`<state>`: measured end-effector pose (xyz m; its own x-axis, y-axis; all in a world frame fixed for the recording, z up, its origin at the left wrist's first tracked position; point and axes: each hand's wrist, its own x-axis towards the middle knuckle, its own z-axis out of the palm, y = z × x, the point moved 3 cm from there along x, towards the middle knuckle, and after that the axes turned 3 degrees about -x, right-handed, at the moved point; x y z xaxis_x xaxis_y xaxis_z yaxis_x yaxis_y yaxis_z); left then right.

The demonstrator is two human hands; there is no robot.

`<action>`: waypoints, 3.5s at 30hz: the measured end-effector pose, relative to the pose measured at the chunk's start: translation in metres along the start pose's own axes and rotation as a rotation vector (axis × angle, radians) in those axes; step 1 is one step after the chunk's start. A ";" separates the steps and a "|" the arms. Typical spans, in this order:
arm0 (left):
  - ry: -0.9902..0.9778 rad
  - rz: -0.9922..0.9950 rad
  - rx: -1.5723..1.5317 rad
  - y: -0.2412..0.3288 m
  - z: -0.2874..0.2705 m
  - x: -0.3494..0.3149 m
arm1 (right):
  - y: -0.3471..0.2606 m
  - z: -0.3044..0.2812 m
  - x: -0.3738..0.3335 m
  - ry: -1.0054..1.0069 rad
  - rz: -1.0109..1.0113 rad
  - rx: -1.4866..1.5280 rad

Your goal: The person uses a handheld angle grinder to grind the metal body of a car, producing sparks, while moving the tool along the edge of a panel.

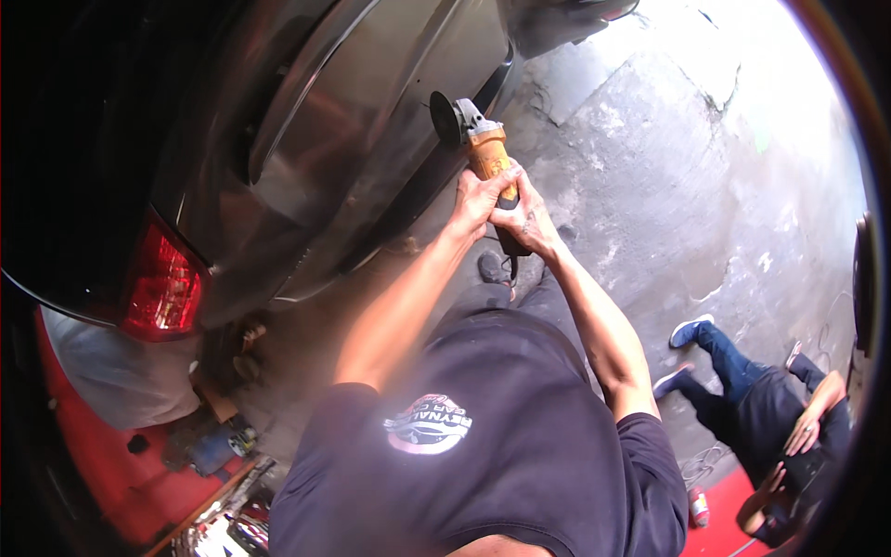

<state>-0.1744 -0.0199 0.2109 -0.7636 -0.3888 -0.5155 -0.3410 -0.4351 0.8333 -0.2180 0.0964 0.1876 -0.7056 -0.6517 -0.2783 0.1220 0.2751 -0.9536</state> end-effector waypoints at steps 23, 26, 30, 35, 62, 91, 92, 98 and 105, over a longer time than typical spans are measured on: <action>0.185 0.268 -0.615 -0.028 0.065 0.081 | -0.050 -0.088 0.074 -0.323 -0.233 -0.549; 0.198 0.281 -0.623 -0.028 0.067 0.082 | -0.053 -0.088 0.073 -0.339 -0.197 -0.550; 0.197 0.307 -0.616 -0.024 0.068 0.082 | -0.050 -0.089 0.076 -0.333 -0.217 -0.522; 0.217 0.326 -0.630 -0.025 0.068 0.080 | -0.043 -0.089 0.081 -0.341 -0.226 -0.540; 0.274 0.411 -0.698 -0.023 0.071 0.083 | -0.049 -0.090 0.081 -0.385 -0.203 -0.500; 0.334 0.455 -0.715 -0.030 0.081 0.093 | -0.042 -0.089 0.088 -0.420 -0.267 -0.426; 0.345 0.456 -0.720 -0.032 0.079 0.094 | -0.044 -0.087 0.086 -0.422 -0.263 -0.430; 0.338 0.410 -0.663 -0.034 0.076 0.099 | -0.043 -0.088 0.089 -0.417 -0.274 -0.424; 0.319 0.444 -0.721 -0.035 0.077 0.099 | -0.038 -0.091 0.093 -0.393 -0.282 -0.527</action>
<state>-0.2805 0.0196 0.1465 -0.5179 -0.8022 -0.2971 0.4565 -0.5529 0.6971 -0.3519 0.0901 0.2080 -0.3446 -0.9275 -0.1446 -0.4512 0.2988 -0.8409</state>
